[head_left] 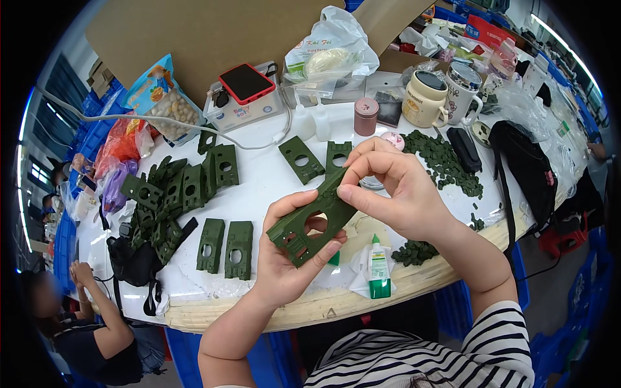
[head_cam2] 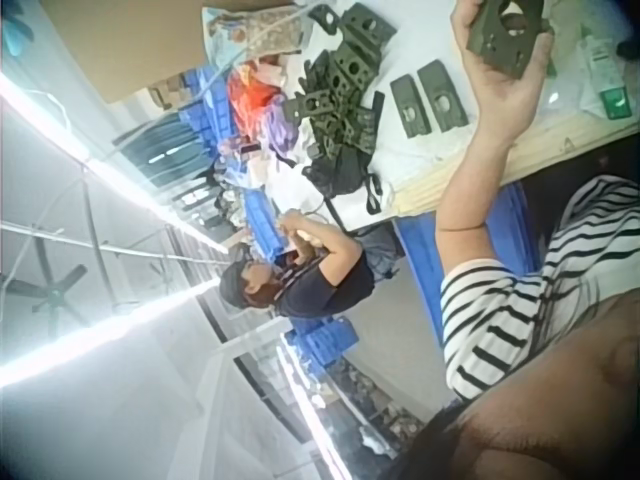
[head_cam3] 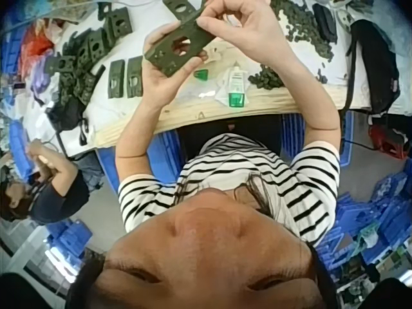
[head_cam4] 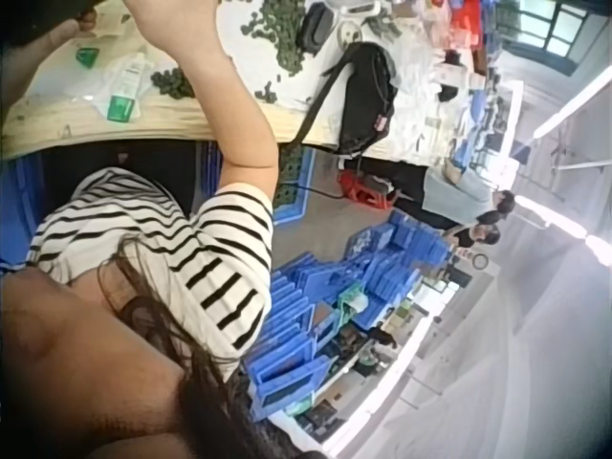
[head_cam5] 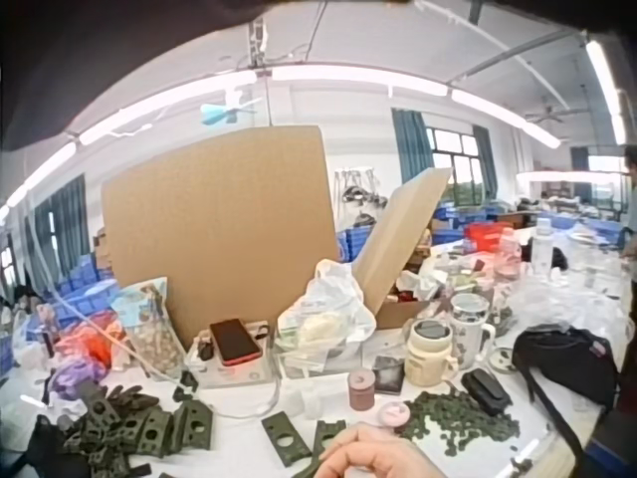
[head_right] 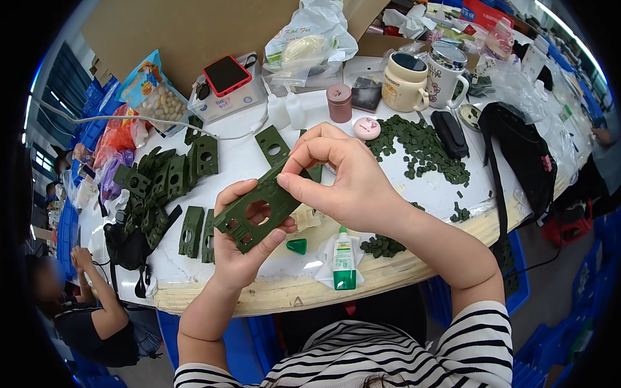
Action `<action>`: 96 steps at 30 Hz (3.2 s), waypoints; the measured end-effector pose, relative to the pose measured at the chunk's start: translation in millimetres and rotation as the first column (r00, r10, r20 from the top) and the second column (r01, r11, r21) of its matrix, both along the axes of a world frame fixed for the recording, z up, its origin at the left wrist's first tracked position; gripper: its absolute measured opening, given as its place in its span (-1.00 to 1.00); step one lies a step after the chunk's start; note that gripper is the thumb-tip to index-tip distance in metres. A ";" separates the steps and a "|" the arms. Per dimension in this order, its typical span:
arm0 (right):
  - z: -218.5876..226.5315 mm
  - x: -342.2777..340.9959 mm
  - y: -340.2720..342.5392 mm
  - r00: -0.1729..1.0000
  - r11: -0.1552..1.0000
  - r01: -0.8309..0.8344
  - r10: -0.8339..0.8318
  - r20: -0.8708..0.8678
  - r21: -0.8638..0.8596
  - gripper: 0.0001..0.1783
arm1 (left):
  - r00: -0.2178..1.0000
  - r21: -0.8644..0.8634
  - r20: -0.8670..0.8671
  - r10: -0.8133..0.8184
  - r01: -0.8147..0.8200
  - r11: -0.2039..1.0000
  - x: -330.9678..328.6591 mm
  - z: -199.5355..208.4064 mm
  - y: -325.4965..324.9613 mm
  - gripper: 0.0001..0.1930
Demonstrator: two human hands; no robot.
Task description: Applying glue to plastic toy tank bodies and attaching small decorative or functional components.
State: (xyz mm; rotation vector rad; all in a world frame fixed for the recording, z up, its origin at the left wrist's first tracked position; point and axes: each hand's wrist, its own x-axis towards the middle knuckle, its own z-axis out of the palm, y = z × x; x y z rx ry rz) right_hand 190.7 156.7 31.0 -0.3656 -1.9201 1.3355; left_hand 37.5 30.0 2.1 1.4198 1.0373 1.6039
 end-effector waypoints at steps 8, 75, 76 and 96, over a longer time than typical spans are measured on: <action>-1.0 -4.2 -2.8 0.997 0.992 0.064 -0.059 -0.043 0.111 -0.86 | 0.997 0.032 -0.065 0.033 -0.031 0.999 -1.8 -2.4 -2.1 -0.39; -7.5 -5.5 -25.3 0.979 0.378 0.200 -0.039 -0.201 0.904 -0.87 | 0.863 -0.239 0.483 0.148 -0.032 0.970 -1.5 15.5 -3.7 -0.33; -8.8 -6.9 -25.7 0.975 0.352 0.216 -0.033 -0.219 0.911 -0.87 | 0.861 -0.230 0.489 0.140 -0.028 0.973 -1.7 15.7 -3.7 -0.34; 24.7 24.1 0.1 0.858 0.890 -0.194 -0.050 0.512 0.412 -0.94 | 0.883 -0.198 0.421 0.210 -0.136 0.971 -12.1 6.3 3.5 -0.37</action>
